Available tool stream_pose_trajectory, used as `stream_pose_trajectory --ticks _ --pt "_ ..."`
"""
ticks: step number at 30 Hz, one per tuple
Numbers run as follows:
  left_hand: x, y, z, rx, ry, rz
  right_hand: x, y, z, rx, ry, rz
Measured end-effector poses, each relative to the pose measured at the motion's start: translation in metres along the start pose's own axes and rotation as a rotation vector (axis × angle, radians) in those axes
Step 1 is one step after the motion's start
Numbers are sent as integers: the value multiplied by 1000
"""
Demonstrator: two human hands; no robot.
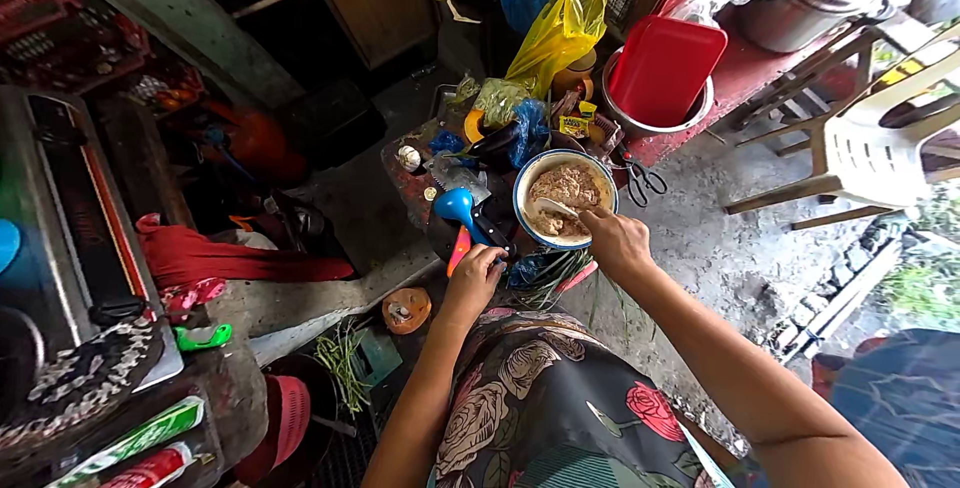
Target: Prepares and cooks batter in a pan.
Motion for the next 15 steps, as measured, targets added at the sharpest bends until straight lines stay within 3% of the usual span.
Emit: stream_pose_trajectory --ticks 5,9,12,15 --pt "-9 0 -9 16 8 4 -1 9 7 49 -35 -27" --pt "-9 1 -12 33 -4 0 -12 -14 19 59 143 -35" --pt "-10 3 -12 17 9 -5 -19 -3 13 169 244 -73" --pt "-10 6 -13 18 13 8 -22 6 4 157 262 -178"
Point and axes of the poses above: each hand's wrist, its own z-axis away from the middle knuckle, its own y-axis out of the palm, x = y × z, the point moved 7 cm from there along -z, towards the middle knuckle, and after that the axes turned 6 degrees about -z, right-handed, at the moved point
